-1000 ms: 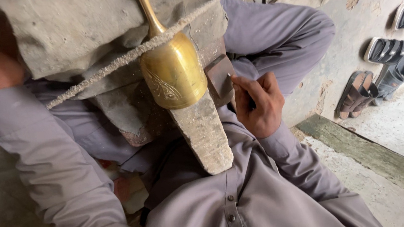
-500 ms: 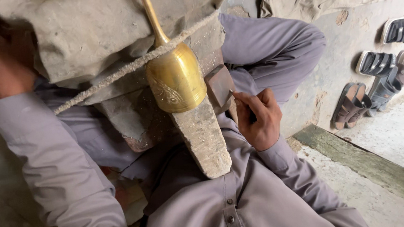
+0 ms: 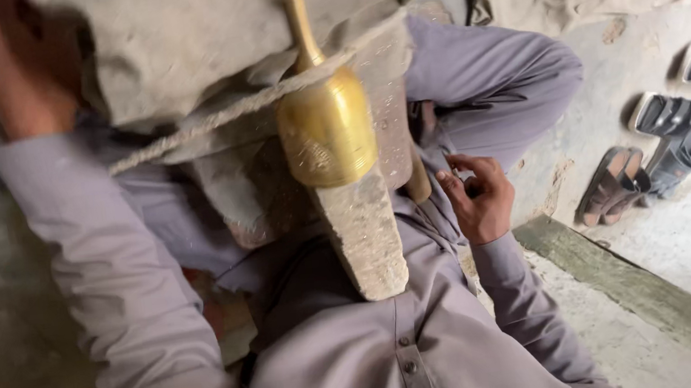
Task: The person sits on the floor and uses a wooden mallet and metal chisel to engrave decorative patterns onto a brass vessel. They repeatedly strike the chisel against the surface, rotating the object to work on different sections.
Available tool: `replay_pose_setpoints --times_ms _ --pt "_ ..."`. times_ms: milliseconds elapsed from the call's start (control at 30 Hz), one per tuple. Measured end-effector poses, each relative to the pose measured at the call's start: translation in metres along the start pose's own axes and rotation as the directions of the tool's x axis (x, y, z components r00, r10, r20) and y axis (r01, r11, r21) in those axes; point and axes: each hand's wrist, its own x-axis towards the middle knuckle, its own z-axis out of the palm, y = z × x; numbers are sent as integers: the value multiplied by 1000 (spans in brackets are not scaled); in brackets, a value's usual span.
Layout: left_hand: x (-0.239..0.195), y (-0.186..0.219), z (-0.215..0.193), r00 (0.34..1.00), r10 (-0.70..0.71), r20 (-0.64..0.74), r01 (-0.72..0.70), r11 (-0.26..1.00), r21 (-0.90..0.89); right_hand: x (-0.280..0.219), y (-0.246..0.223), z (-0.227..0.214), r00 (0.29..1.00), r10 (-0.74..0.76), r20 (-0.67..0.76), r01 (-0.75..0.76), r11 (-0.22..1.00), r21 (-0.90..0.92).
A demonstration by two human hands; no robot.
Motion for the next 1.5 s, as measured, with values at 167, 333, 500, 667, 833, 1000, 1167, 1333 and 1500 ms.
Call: replay_pose_setpoints --times_ms 167,333,500,667,833,1000,1167,1333,1500 --pt "7 17 1 995 76 -57 -77 997 -17 41 21 22 950 -312 -29 302 935 -188" --pt "11 30 -8 999 -3 -40 -2 994 -105 111 55 69 945 -169 280 232 950 -210" --pt "15 38 -13 997 45 -68 -52 994 -101 138 86 109 847 -210 489 417 833 -363" --pt "18 34 -8 998 10 -66 -11 1000 -4 138 86 128 824 -176 539 448 784 -430" --pt "16 27 -4 999 -24 -42 21 997 -71 120 49 89 846 -228 482 469 748 -470" --pt "16 25 -2 996 -86 -11 85 993 -87 84 -27 -4 959 -216 181 278 825 -491" --pt "24 32 -2 989 -148 26 150 983 -106 80 -108 -28 951 -310 -6 300 916 267" --pt "25 40 -10 997 -58 -46 50 986 -160 76 -143 14 949 -285 134 273 957 98" --pt "24 30 -4 992 -118 36 119 992 -35 63 -125 13 743 -669 -16 653 729 -206"
